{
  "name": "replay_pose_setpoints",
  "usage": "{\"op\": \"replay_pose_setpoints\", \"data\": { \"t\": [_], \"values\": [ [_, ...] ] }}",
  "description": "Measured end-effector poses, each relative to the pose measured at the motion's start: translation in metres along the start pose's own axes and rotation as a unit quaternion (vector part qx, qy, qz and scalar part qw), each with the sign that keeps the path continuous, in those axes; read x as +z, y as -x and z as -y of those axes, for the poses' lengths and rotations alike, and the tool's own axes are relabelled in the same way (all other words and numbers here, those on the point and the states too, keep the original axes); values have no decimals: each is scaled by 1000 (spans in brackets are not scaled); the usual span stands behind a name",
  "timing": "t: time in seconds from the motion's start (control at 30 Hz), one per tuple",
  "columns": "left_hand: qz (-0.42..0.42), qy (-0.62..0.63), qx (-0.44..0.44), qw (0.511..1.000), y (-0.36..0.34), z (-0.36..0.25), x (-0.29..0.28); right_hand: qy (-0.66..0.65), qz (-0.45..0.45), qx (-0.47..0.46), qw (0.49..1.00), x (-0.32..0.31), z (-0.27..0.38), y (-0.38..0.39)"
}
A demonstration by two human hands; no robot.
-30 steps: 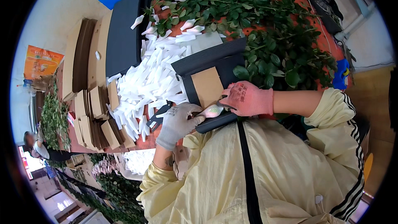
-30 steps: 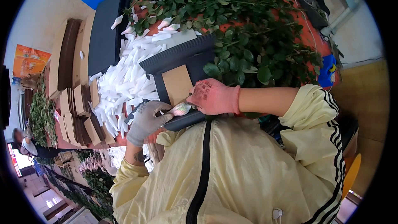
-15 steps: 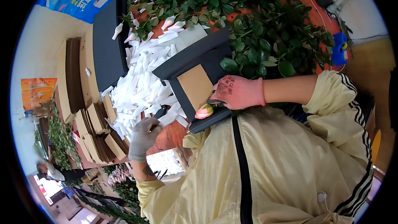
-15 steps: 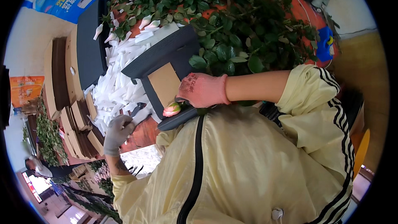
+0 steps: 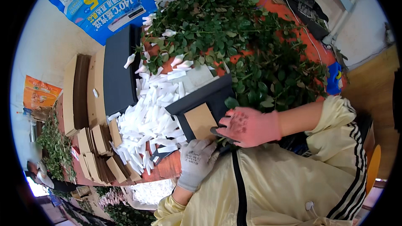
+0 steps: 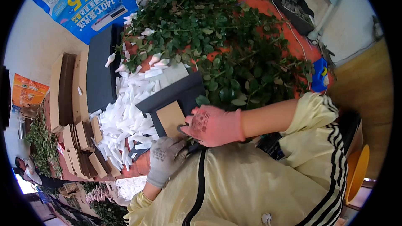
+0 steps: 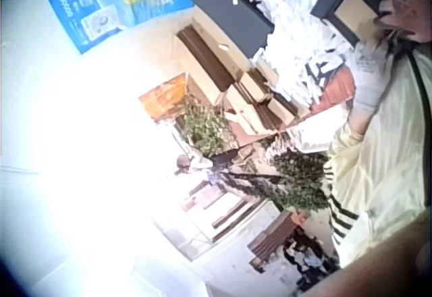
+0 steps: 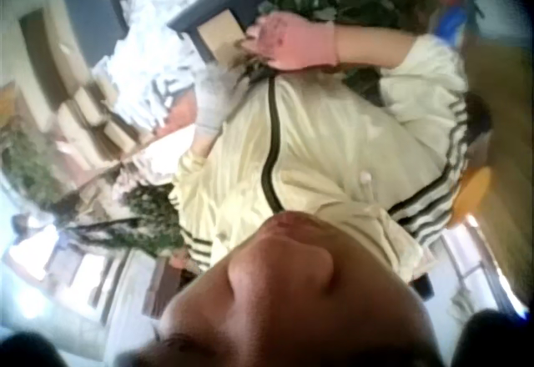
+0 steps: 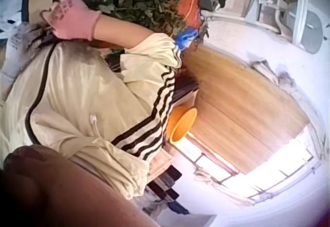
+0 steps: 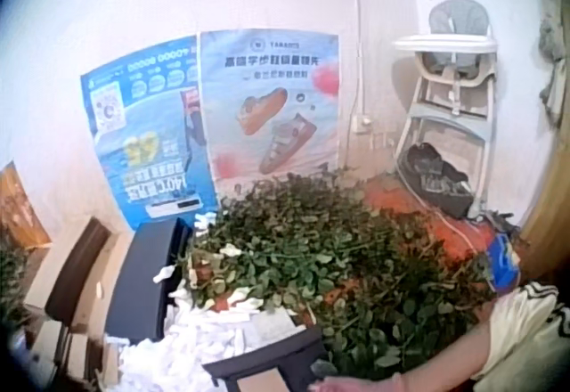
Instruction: The person arranges pink roses into a black box, placing white protective sleeves on individual flower heads and securing the stems into the box, eventually using a tape dispenser.
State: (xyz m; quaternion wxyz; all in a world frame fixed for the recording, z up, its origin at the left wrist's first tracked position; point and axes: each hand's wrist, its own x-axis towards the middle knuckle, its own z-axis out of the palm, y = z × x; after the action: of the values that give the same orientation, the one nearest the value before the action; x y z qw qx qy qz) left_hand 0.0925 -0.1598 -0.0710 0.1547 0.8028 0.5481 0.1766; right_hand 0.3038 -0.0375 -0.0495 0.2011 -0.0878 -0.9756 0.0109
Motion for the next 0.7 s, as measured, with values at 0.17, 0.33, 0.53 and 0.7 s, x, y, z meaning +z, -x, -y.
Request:
{"op": "replay_pose_setpoints", "data": {
  "t": [0.17,0.33,0.53,0.7],
  "values": [
    [-35,33,-18,999,8,2,6,-41,46,94,994,-16,-145,-77],
    [-22,82,-37,996,15,9,17,31,86,353,931,104,-312,-141],
    [-1,10,-35,999,28,22,35,208,198,345,894,199,-368,-174],
    [-4,38,1,999,20,29,34,358,259,325,836,232,-370,-191]
  ]
}}
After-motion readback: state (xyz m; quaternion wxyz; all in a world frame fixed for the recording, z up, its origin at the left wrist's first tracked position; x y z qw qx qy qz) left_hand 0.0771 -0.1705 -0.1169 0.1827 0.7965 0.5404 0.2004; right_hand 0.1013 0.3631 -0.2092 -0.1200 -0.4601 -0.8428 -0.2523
